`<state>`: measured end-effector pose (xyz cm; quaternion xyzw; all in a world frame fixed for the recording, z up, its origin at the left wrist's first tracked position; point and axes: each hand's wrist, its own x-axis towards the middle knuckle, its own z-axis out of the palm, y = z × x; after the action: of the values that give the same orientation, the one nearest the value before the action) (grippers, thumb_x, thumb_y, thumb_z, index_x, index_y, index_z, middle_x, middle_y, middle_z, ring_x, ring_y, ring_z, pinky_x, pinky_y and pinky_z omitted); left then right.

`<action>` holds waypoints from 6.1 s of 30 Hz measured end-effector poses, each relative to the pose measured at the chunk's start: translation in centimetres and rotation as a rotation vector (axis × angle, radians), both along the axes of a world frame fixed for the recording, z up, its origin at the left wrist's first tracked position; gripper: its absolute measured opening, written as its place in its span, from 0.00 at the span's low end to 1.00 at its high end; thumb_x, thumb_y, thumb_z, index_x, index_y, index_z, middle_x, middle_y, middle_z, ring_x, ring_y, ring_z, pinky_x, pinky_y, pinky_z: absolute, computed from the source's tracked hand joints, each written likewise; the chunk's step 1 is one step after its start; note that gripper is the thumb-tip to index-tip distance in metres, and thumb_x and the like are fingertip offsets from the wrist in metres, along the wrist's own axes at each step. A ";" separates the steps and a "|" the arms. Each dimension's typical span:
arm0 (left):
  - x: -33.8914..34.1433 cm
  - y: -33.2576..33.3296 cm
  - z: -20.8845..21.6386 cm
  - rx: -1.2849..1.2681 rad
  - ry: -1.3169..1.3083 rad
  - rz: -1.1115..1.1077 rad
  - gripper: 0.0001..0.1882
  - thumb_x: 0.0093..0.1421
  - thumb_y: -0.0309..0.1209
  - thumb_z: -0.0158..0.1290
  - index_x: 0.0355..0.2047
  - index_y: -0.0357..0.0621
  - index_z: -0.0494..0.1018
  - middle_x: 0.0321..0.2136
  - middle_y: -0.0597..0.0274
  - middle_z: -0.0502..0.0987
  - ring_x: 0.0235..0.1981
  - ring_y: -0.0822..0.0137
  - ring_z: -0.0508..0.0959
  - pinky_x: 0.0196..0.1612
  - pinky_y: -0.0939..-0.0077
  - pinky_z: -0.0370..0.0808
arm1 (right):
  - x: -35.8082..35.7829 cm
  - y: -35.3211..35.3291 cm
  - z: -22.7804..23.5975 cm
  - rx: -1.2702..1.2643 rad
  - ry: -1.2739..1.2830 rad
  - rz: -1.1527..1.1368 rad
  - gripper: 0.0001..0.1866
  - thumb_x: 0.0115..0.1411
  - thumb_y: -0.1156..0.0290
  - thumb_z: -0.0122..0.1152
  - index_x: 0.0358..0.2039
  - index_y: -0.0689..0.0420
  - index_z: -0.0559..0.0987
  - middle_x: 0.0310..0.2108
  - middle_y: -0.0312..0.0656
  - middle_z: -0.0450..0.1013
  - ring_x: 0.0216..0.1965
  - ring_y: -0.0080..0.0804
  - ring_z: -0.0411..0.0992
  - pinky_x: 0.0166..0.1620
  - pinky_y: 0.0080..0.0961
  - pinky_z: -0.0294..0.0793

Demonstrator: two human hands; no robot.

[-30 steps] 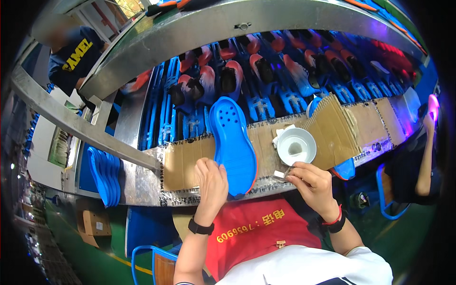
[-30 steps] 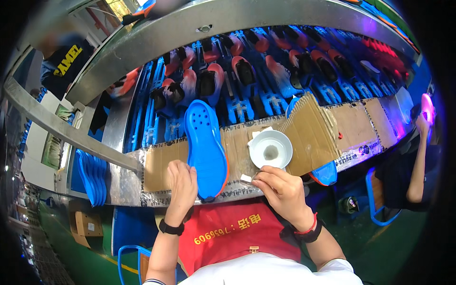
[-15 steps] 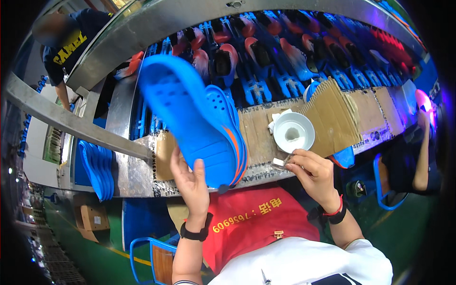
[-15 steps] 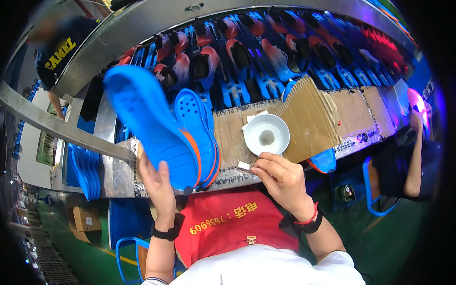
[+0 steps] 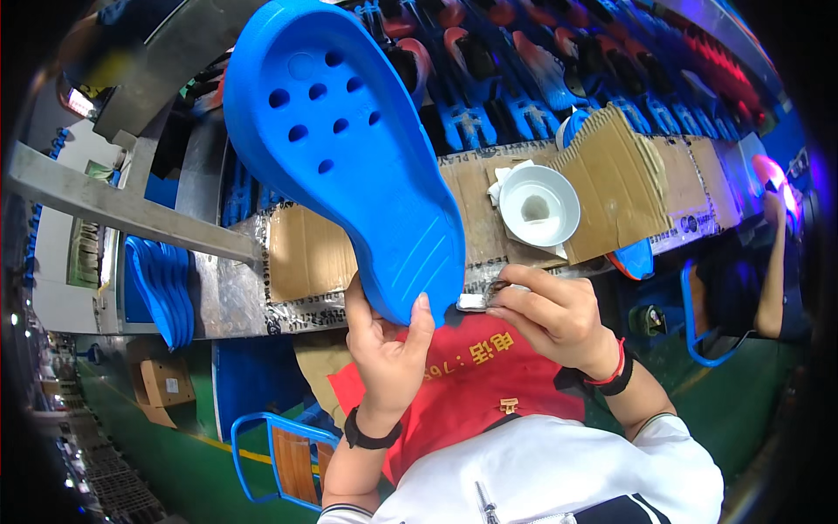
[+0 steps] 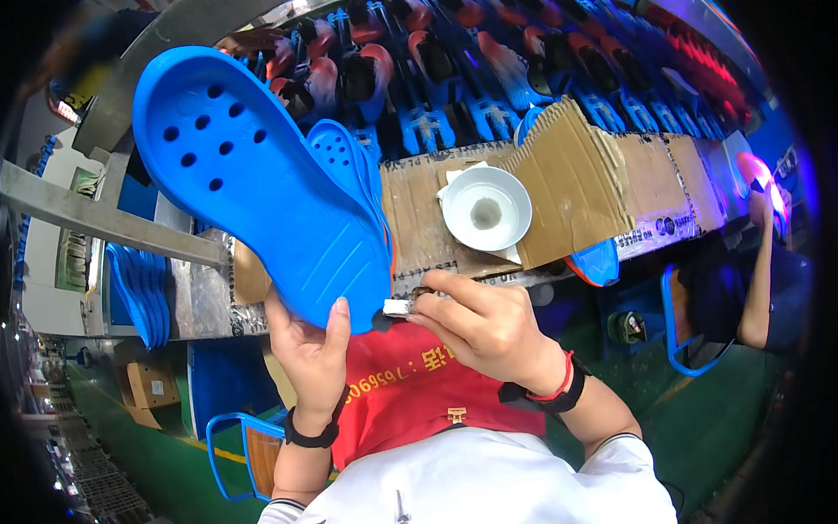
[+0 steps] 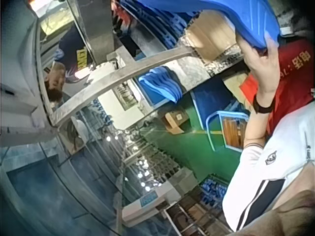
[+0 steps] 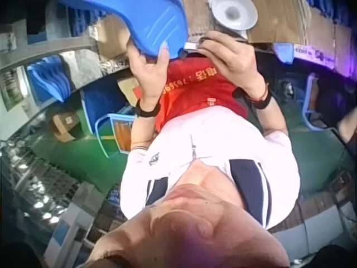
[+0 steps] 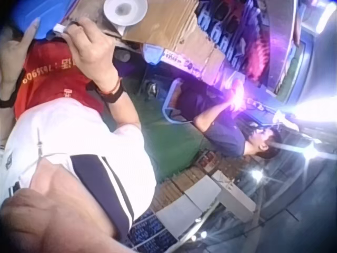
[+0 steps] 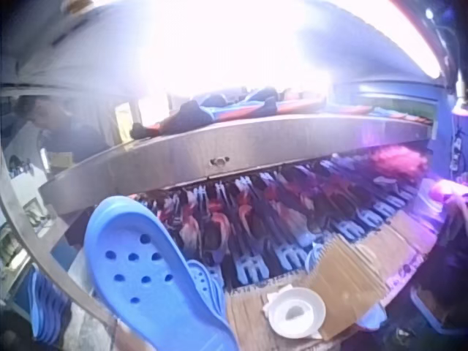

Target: Applying glue or adhesive to the edges of blue shoe soles at a manufacturing station.

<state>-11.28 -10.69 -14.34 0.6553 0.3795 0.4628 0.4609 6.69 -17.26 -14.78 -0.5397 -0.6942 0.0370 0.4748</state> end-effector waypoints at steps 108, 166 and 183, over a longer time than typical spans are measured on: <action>-29.4 -1.5 -9.0 -0.610 -0.839 0.461 0.28 0.59 0.35 0.51 0.55 0.34 0.57 0.55 0.49 0.61 0.56 0.52 0.62 0.59 0.52 0.60 | 1.9 -0.3 -1.0 -0.102 0.152 -0.223 0.07 0.44 0.84 0.63 0.26 0.64 0.77 0.31 0.48 0.74 0.22 0.31 0.72 0.25 0.20 0.70; -0.2 0.3 -1.5 -0.144 -0.185 0.077 0.27 0.51 0.14 0.53 0.51 0.36 0.57 0.41 0.57 0.70 0.40 0.70 0.74 0.42 0.78 0.72 | 1.7 1.0 0.5 -0.087 0.112 -0.011 0.07 0.45 0.78 0.65 0.27 0.59 0.77 0.30 0.43 0.74 0.24 0.37 0.73 0.26 0.25 0.73; -0.2 -1.2 -2.1 -0.061 -0.143 0.135 0.20 0.51 0.17 0.55 0.43 0.36 0.62 0.38 0.57 0.71 0.37 0.72 0.74 0.40 0.79 0.73 | -0.6 0.9 0.0 -0.067 -0.003 0.017 0.09 0.45 0.75 0.66 0.27 0.59 0.77 0.30 0.43 0.74 0.21 0.35 0.73 0.21 0.24 0.72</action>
<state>-11.44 -11.84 -16.49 0.5791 0.4027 0.5266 0.4745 6.04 -16.36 -14.82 -0.5496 -0.6977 0.0635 0.4551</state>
